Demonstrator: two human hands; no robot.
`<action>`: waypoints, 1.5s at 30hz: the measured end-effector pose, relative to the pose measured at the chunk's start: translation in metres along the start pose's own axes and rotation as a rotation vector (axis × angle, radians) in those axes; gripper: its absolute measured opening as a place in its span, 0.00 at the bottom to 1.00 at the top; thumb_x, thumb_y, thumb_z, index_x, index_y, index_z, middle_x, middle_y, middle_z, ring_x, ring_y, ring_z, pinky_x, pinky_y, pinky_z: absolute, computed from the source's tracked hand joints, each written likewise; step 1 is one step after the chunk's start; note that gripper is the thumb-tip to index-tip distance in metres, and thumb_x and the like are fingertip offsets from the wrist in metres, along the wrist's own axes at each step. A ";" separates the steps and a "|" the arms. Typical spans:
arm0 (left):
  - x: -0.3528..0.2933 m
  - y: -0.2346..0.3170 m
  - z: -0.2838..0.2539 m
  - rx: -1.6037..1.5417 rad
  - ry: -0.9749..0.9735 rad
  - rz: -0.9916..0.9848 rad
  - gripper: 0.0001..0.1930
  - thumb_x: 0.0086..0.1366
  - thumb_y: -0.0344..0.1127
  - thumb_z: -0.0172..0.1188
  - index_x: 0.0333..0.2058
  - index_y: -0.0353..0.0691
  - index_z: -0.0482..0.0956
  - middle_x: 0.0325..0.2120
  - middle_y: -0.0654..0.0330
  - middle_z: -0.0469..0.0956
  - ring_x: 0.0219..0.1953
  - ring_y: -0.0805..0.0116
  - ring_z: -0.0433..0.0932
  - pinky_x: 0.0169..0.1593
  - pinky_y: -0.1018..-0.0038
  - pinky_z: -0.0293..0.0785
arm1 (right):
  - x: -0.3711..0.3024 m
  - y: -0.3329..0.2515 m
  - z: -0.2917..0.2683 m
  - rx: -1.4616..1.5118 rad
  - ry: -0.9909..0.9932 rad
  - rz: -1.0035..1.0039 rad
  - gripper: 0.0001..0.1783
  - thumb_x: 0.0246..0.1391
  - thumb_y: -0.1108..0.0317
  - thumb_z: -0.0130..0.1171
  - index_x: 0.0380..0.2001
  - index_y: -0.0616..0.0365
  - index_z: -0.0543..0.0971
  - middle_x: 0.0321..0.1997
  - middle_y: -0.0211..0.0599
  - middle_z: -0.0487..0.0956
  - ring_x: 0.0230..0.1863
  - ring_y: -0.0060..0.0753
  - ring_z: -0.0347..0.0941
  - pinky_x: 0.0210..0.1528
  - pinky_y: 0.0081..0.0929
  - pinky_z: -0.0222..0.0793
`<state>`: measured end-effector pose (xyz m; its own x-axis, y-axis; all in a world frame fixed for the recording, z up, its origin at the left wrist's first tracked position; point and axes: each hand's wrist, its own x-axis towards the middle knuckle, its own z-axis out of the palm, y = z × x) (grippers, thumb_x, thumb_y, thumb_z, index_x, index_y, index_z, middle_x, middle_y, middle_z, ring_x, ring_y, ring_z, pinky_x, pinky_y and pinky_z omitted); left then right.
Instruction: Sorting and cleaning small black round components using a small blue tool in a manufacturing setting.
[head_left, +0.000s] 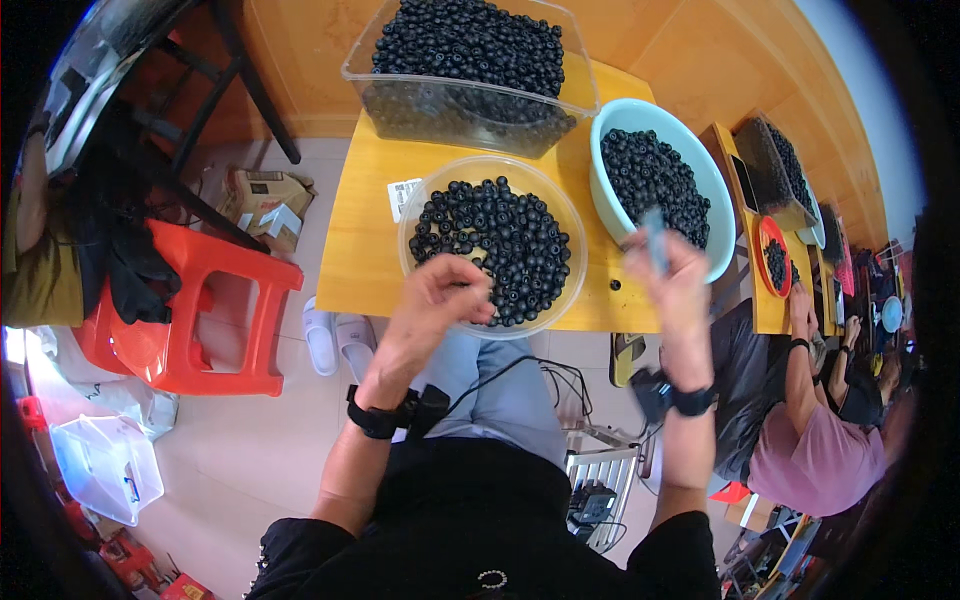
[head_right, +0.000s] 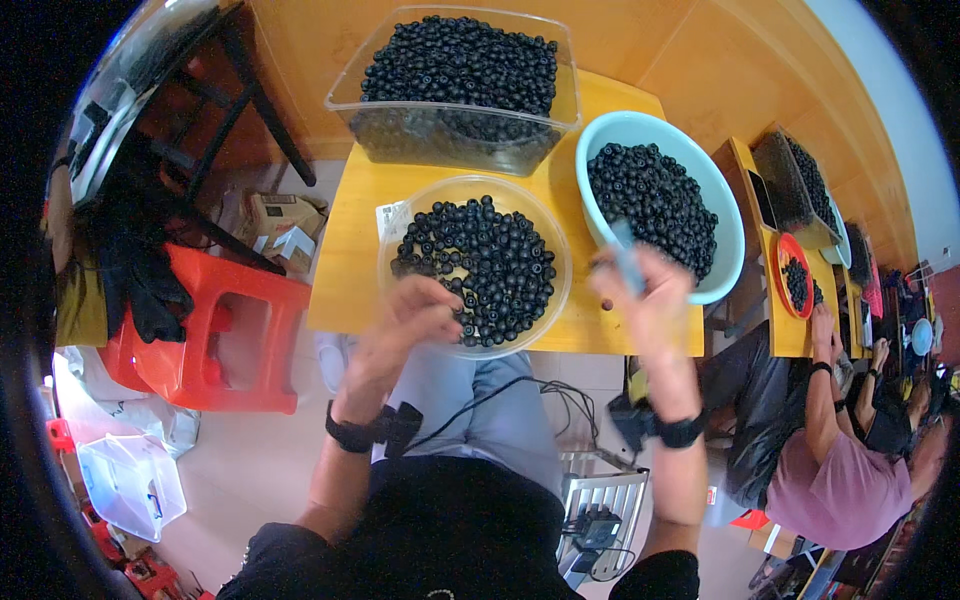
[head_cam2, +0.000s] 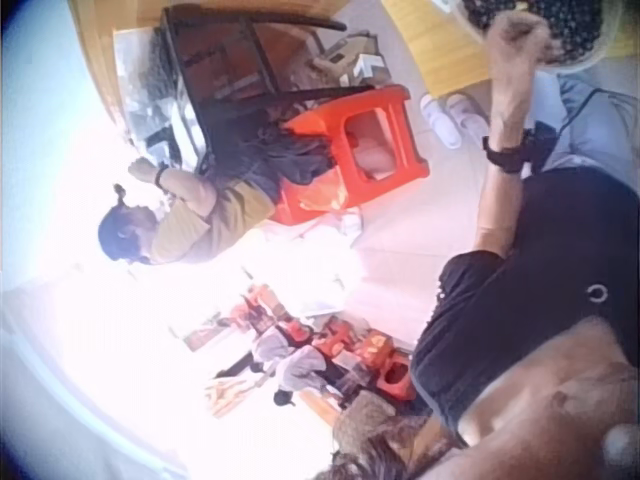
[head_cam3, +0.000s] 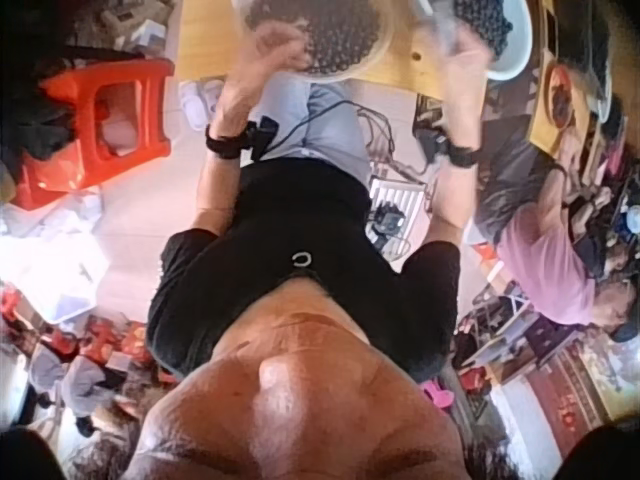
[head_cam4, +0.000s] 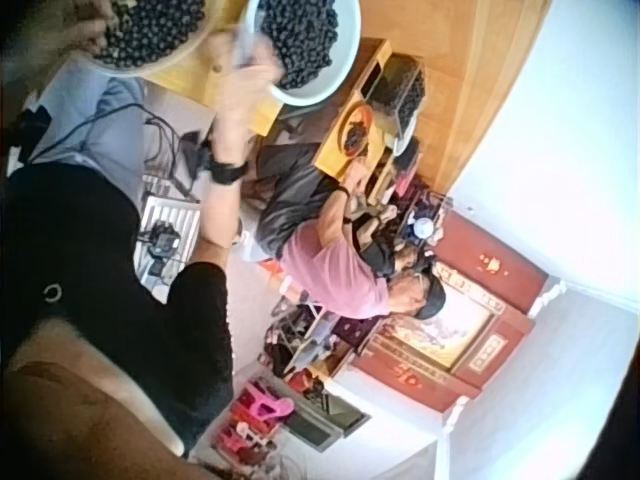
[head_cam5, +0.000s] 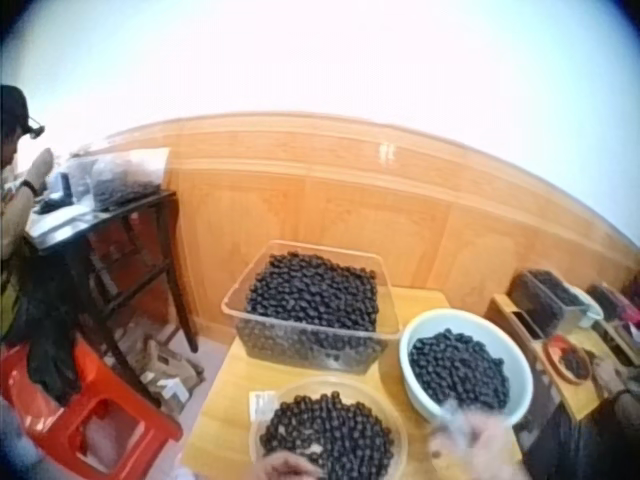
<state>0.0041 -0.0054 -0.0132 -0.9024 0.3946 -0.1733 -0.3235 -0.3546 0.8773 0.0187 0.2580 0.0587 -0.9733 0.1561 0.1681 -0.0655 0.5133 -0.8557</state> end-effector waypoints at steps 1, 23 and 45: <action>-0.001 0.005 -0.003 0.019 0.094 0.092 0.07 0.59 0.27 0.58 0.35 0.34 0.73 0.29 0.61 0.75 0.30 0.74 0.77 0.36 0.80 0.76 | 0.016 -0.007 -0.015 -0.009 0.158 0.030 0.12 0.46 0.73 0.62 0.37 0.60 0.79 0.26 0.25 0.76 0.25 0.12 0.67 0.27 0.13 0.62; 0.072 -0.024 0.010 1.087 0.104 0.537 0.12 0.44 0.19 0.62 0.31 0.36 0.75 0.25 0.55 0.71 0.24 0.60 0.73 0.31 0.70 0.69 | -0.074 0.040 0.060 0.201 0.186 0.194 0.08 0.50 0.73 0.60 0.34 0.64 0.79 0.25 0.23 0.75 0.25 0.11 0.62 0.28 0.11 0.59; 0.016 -0.013 0.011 -0.584 -0.205 -0.207 0.09 0.60 0.25 0.56 0.40 0.34 0.76 0.32 0.59 0.78 0.32 0.73 0.79 0.38 0.82 0.78 | -0.070 -0.005 0.073 -0.002 0.050 -0.180 0.13 0.50 0.72 0.58 0.40 0.61 0.78 0.28 0.42 0.78 0.23 0.31 0.73 0.25 0.24 0.66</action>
<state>-0.0026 0.0147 -0.0224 -0.7510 0.6372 -0.1732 -0.6383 -0.6334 0.4374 0.0714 0.1828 0.0159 -0.9339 0.1028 0.3424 -0.2370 0.5388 -0.8084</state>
